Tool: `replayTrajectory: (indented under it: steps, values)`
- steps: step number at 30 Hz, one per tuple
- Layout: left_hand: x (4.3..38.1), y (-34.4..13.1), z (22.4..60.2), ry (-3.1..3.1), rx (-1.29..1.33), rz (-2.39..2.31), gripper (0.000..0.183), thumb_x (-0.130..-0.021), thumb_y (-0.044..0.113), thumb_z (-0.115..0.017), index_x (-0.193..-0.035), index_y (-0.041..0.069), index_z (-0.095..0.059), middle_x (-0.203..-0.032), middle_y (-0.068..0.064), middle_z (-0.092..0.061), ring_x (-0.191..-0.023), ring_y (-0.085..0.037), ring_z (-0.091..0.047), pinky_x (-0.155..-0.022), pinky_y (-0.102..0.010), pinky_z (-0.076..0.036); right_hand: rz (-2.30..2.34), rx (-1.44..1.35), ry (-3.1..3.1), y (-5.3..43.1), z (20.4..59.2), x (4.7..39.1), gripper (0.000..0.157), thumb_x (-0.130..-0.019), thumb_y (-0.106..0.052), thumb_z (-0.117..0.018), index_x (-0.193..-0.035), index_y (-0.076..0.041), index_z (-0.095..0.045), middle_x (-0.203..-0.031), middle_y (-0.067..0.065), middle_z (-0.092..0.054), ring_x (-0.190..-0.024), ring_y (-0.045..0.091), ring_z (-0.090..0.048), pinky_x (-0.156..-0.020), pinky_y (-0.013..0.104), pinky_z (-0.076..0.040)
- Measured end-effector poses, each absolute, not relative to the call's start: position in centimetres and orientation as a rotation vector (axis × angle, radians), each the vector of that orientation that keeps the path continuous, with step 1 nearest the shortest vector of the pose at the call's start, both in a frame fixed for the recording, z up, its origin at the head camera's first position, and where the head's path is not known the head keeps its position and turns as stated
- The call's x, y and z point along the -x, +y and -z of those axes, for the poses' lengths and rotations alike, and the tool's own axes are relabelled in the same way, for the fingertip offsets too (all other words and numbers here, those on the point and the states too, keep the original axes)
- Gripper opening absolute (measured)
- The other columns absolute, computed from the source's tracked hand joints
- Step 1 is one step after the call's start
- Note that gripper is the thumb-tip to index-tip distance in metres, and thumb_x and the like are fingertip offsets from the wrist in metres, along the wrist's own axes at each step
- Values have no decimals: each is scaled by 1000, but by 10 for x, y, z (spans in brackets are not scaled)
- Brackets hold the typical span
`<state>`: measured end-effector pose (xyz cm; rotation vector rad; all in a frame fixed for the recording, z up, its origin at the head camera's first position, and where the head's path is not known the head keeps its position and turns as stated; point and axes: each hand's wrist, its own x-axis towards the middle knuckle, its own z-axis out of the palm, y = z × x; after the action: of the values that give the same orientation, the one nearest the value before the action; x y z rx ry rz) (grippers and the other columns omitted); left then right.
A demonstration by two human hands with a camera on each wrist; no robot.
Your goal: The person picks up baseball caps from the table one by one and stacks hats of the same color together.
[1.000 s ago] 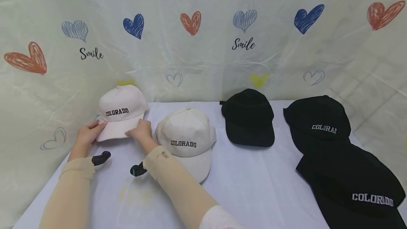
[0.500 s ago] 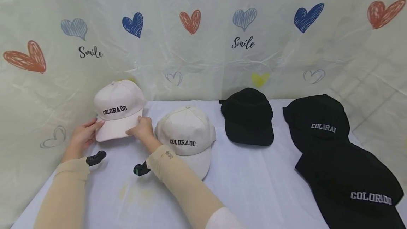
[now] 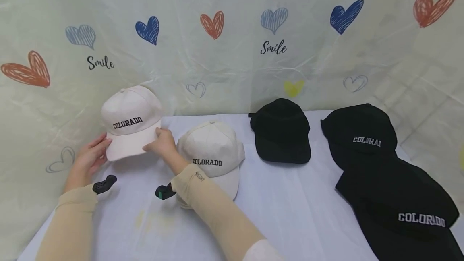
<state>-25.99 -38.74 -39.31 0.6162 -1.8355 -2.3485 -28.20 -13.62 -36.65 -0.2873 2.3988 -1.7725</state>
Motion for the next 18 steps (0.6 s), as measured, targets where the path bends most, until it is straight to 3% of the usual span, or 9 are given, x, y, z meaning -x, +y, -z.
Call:
replayTrajectory:
  steps: [6,9,13,15,18]
  values:
    - [254,-385,391,-1756,-512,2426,87,-92,17,-78,-163,16,-28,-116,13,-54,-88,-2,-64,-70,-20,-53,1817,269,2330,-130,362,276,78,-78,1,-86,-148,-1,-51,-157,8,-45,-147,24,-36,-119,30,-27]
    - [252,-383,389,-1735,-483,2432,83,-91,19,-80,-161,19,-35,-117,12,-54,-87,-3,-65,-70,-20,-54,1847,260,2305,-126,357,274,78,-79,0,-85,-149,-1,-51,-159,9,-43,-148,25,-34,-120,33,-27]
    - [248,-381,383,-1673,-372,2490,45,-94,15,-77,-135,26,-63,-116,9,-57,-86,-7,-66,-70,-22,-55,1868,244,2280,-120,351,271,78,-81,0,-85,-150,-3,-49,-160,8,-40,-149,25,-32,-120,36,-28]
    - [247,-381,381,-1632,-287,2534,27,-97,10,-72,-118,27,-69,-113,8,-61,-85,-8,-67,-69,-23,-56,1882,247,2265,-118,349,270,79,-80,1,-85,-151,-3,-49,-161,8,-39,-149,25,-32,-119,36,-29]
    - [245,-383,380,-1581,-157,2589,24,-101,5,-64,-110,25,-71,-106,7,-67,-85,-10,-69,-68,-25,-57,1894,240,2257,-116,346,267,82,-79,1,-86,-151,-3,-48,-161,7,-39,-146,26,-38,-118,37,-32]
